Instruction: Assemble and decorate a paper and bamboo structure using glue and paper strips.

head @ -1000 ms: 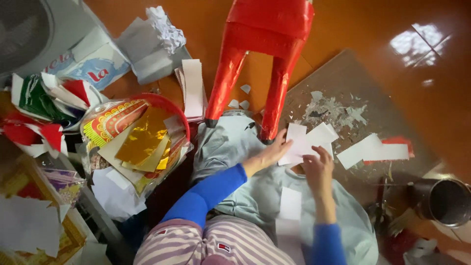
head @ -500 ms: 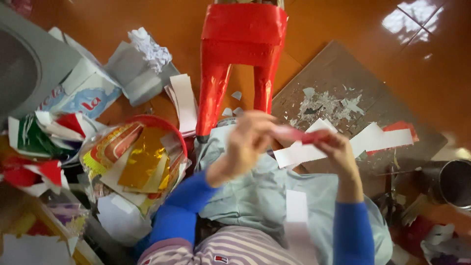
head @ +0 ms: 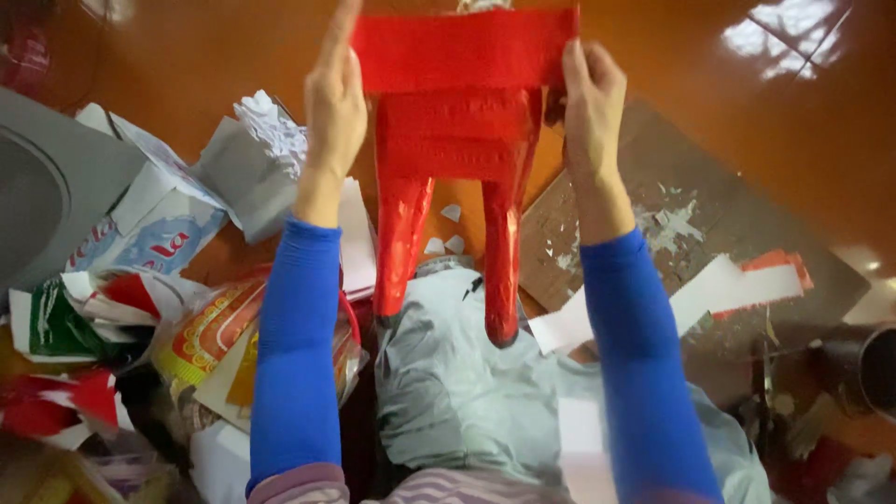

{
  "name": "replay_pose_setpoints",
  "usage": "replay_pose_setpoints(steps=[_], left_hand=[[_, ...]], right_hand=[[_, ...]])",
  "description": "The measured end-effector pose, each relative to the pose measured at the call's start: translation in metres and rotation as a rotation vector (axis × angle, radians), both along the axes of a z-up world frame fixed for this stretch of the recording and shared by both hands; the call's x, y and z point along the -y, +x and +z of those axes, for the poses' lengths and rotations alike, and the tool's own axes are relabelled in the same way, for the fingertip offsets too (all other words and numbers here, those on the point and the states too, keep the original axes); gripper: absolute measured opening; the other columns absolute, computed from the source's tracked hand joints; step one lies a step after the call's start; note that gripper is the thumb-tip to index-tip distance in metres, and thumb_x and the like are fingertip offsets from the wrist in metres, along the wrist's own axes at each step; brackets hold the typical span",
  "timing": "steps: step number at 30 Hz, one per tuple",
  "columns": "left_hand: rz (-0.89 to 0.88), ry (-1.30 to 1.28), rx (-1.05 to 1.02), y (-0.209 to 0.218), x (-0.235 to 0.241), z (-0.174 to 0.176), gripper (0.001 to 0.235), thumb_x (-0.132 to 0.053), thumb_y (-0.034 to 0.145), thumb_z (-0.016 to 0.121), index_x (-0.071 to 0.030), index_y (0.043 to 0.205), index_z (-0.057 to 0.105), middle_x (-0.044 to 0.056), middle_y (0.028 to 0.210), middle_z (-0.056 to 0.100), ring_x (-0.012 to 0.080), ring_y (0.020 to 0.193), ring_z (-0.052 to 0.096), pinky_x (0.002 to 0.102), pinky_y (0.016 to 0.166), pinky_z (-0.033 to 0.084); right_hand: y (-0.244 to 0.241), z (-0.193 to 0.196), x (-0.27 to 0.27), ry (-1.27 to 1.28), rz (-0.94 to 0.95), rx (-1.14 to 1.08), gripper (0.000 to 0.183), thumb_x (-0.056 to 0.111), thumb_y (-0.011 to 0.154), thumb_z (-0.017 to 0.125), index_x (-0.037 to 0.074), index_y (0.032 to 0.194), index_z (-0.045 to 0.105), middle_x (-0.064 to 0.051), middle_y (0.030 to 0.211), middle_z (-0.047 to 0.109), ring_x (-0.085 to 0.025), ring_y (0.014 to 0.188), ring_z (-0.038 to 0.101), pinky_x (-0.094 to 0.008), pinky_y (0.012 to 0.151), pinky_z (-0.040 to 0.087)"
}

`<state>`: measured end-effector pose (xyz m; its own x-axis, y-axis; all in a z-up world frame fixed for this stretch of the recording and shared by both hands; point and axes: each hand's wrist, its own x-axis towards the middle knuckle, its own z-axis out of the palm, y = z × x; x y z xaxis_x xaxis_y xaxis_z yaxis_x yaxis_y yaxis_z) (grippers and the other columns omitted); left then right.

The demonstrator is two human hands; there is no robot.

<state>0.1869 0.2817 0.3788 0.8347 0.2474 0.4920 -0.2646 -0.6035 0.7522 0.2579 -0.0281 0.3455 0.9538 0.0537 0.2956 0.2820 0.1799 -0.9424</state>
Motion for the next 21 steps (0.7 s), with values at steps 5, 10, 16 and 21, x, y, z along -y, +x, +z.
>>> replay_pose_setpoints(steps=[5, 10, 16, 21], left_hand=[[-0.168, 0.138, 0.021, 0.016, -0.011, -0.036, 0.040, -0.003, 0.111, 0.045, -0.011, 0.148, 0.058, 0.014, 0.153, 0.059, 0.0278, 0.150, 0.049, 0.036, 0.125, 0.043], [-0.208, -0.002, -0.022, 0.011, -0.004, -0.027, 0.034, -0.005, 0.114, 0.046, 0.000, 0.147, 0.054, 0.019, 0.153, 0.056, 0.0320, 0.150, 0.046, 0.037, 0.124, 0.041], [-0.308, -0.045, -0.091, 0.008, -0.006, -0.032, 0.038, -0.003, 0.113, 0.043, 0.001, 0.150, 0.049, 0.019, 0.156, 0.053, 0.0301, 0.151, 0.045, 0.036, 0.125, 0.038], [-0.380, -0.189, -0.145, 0.009, -0.009, -0.041, 0.040, -0.001, 0.112, 0.041, 0.003, 0.151, 0.047, 0.016, 0.157, 0.052, 0.0269, 0.149, 0.047, 0.035, 0.127, 0.035]], right_hand=[[-0.011, -0.006, -0.016, -0.080, -0.071, -0.107, 0.026, 0.023, 0.111, 0.058, 0.004, 0.093, 0.063, 0.004, 0.075, 0.058, -0.005, 0.064, 0.050, -0.023, 0.055, 0.041], [-0.023, 0.006, -0.027, -0.042, -0.170, 0.136, 0.020, 0.008, 0.107, 0.061, 0.003, 0.124, 0.053, 0.005, 0.081, 0.059, -0.005, 0.074, 0.052, -0.022, 0.063, 0.041], [-0.017, -0.029, -0.022, -0.209, -0.088, 0.274, 0.034, -0.001, 0.113, 0.051, 0.001, 0.145, 0.061, -0.010, 0.132, 0.069, -0.018, 0.125, 0.066, -0.030, 0.111, 0.052], [-0.018, -0.034, -0.025, -0.158, -0.082, 0.155, 0.031, 0.000, 0.112, 0.052, 0.000, 0.142, 0.060, -0.012, 0.136, 0.067, -0.020, 0.127, 0.063, -0.031, 0.113, 0.049]])
